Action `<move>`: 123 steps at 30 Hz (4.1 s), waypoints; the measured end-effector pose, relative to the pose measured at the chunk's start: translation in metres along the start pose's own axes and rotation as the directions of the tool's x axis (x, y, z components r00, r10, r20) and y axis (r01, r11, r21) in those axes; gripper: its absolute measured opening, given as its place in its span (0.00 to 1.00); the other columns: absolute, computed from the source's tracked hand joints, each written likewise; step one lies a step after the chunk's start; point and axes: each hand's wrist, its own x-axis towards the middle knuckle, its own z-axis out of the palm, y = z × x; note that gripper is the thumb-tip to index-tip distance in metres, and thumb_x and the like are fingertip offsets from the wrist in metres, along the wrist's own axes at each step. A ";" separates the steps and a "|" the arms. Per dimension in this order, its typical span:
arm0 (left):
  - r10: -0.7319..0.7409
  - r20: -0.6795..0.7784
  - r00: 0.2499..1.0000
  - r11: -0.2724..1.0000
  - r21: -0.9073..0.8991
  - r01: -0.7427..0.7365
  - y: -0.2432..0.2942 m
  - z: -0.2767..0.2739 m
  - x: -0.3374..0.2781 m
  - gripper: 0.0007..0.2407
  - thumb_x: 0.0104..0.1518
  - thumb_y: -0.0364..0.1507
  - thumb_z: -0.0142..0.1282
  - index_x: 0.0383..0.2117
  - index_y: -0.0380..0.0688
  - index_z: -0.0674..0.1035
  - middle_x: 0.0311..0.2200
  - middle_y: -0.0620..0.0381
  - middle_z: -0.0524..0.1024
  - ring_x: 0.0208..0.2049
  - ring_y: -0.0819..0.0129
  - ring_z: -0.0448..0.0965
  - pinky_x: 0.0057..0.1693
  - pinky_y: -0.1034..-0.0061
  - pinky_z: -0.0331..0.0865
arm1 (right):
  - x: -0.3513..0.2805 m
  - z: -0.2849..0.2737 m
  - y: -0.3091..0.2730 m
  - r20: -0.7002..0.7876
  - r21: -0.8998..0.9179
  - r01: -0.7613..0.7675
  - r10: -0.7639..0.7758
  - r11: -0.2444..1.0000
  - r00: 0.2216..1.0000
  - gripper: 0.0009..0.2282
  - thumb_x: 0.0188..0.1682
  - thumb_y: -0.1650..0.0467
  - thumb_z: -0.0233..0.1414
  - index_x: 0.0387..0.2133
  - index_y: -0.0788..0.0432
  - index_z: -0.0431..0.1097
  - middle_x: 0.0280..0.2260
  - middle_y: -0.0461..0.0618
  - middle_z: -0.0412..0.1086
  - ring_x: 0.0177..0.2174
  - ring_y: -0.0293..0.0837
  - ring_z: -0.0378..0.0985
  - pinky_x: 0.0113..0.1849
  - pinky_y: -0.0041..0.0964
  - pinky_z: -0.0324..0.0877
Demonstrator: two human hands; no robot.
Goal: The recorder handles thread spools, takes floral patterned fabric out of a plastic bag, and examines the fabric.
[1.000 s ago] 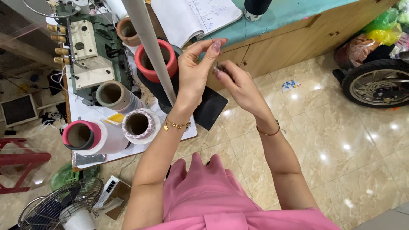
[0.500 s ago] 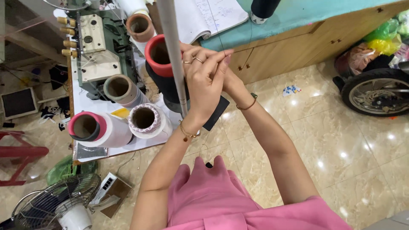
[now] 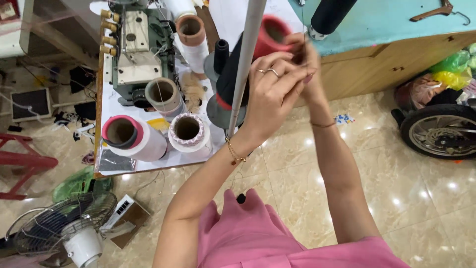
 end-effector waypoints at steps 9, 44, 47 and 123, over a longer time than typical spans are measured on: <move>-0.162 0.080 0.984 0.960 -0.220 0.176 -0.005 0.014 -0.015 0.06 0.60 0.27 0.61 0.41 0.48 0.85 0.34 0.62 0.78 0.51 0.64 0.74 0.55 0.70 0.68 | -0.089 -0.125 -0.043 -0.476 -0.076 0.065 -0.094 0.995 0.875 0.17 0.57 0.86 0.64 0.50 0.60 0.65 0.42 0.42 0.62 0.41 0.34 0.64 0.44 0.26 0.61; -0.486 0.622 0.614 0.593 -0.282 0.754 -0.092 -0.365 -0.302 0.10 0.63 0.28 0.57 0.47 0.37 0.82 0.45 0.51 0.80 0.48 0.65 0.80 0.55 0.74 0.73 | -0.329 0.374 -0.158 0.065 -0.685 -0.359 0.543 0.635 0.837 0.12 0.35 0.75 0.63 0.33 0.59 0.72 0.29 0.53 0.71 0.31 0.54 0.76 0.33 0.44 0.70; -0.643 0.567 0.515 0.659 0.066 0.750 -0.099 -0.386 -0.310 0.17 0.58 0.34 0.58 0.51 0.40 0.78 0.47 0.47 0.76 0.47 0.55 0.77 0.54 0.69 0.70 | -0.319 0.392 -0.153 0.172 -0.616 -0.332 0.533 0.714 0.828 0.13 0.37 0.69 0.65 0.31 0.59 0.70 0.28 0.50 0.71 0.29 0.52 0.76 0.32 0.45 0.69; -0.963 0.241 -0.120 0.094 0.720 0.687 -0.460 -0.493 -0.603 0.32 0.57 0.43 0.58 0.67 0.48 0.60 0.65 0.34 0.57 0.57 0.34 0.68 0.56 0.47 0.70 | -0.409 0.865 0.490 0.091 -0.144 -0.981 0.989 0.129 0.117 0.16 0.60 0.60 0.44 0.47 0.60 0.69 0.31 0.51 0.72 0.23 0.42 0.76 0.27 0.39 0.74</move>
